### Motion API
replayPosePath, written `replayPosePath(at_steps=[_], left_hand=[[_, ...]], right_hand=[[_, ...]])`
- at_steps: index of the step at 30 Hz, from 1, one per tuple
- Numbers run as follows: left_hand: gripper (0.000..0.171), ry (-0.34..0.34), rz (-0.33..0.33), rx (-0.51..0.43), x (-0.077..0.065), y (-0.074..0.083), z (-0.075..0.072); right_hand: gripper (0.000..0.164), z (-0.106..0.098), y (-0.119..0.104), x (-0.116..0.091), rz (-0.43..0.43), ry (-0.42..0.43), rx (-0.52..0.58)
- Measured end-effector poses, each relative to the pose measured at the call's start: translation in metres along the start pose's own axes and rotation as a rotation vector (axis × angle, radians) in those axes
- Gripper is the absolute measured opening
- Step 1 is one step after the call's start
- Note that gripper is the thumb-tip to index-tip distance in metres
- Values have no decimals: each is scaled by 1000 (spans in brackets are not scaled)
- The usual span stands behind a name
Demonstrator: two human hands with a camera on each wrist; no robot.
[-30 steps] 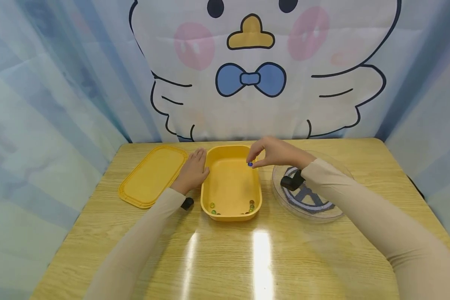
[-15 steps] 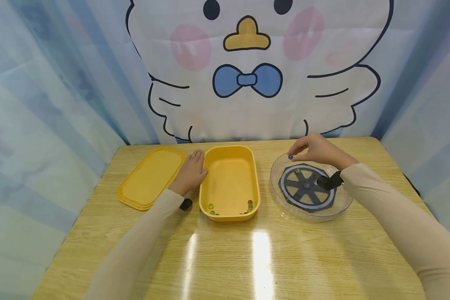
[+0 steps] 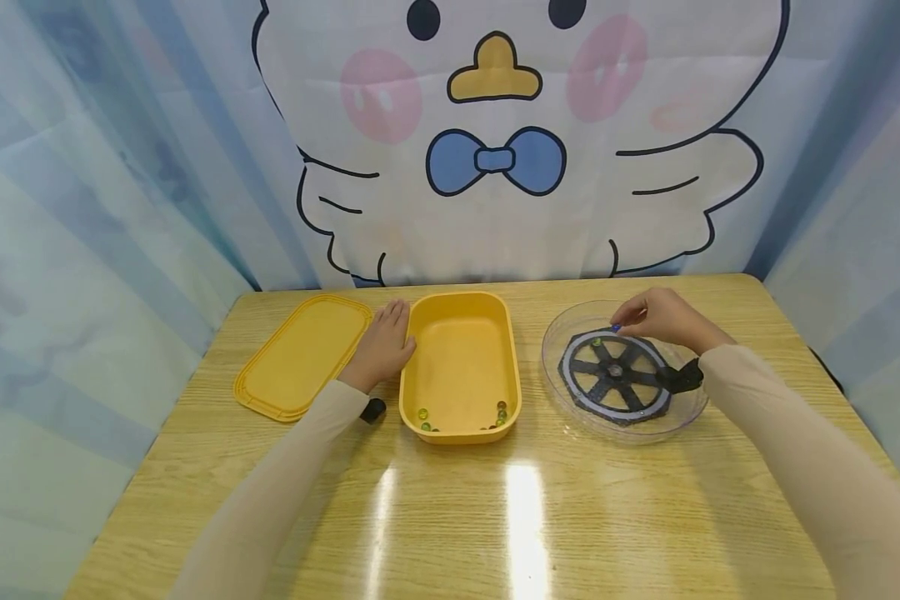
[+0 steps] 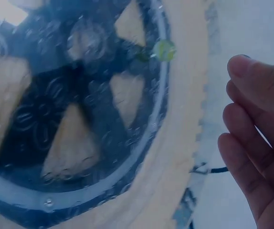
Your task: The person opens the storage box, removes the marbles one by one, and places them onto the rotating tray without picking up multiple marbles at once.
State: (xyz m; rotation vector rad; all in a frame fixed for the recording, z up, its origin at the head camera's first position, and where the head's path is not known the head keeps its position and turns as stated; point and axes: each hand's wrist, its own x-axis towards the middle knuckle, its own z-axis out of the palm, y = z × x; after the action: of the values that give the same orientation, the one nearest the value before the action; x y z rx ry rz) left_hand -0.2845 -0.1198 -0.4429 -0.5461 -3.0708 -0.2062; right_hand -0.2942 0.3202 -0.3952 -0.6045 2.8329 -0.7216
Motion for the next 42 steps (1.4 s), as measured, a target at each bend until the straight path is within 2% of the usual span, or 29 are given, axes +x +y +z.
replayPosePath(at_steps=[14,25,42], left_hand=[[61,2,-4,5,0,1,-1],[60,4,2,-10,-1,1,-1],[61,12,-1,-6,0,1,0]], right_hand=[[13,18,23,1,42,-57,32],[11,25,24,1,45,-82,38],[12,24,23,1,31,-95,30]])
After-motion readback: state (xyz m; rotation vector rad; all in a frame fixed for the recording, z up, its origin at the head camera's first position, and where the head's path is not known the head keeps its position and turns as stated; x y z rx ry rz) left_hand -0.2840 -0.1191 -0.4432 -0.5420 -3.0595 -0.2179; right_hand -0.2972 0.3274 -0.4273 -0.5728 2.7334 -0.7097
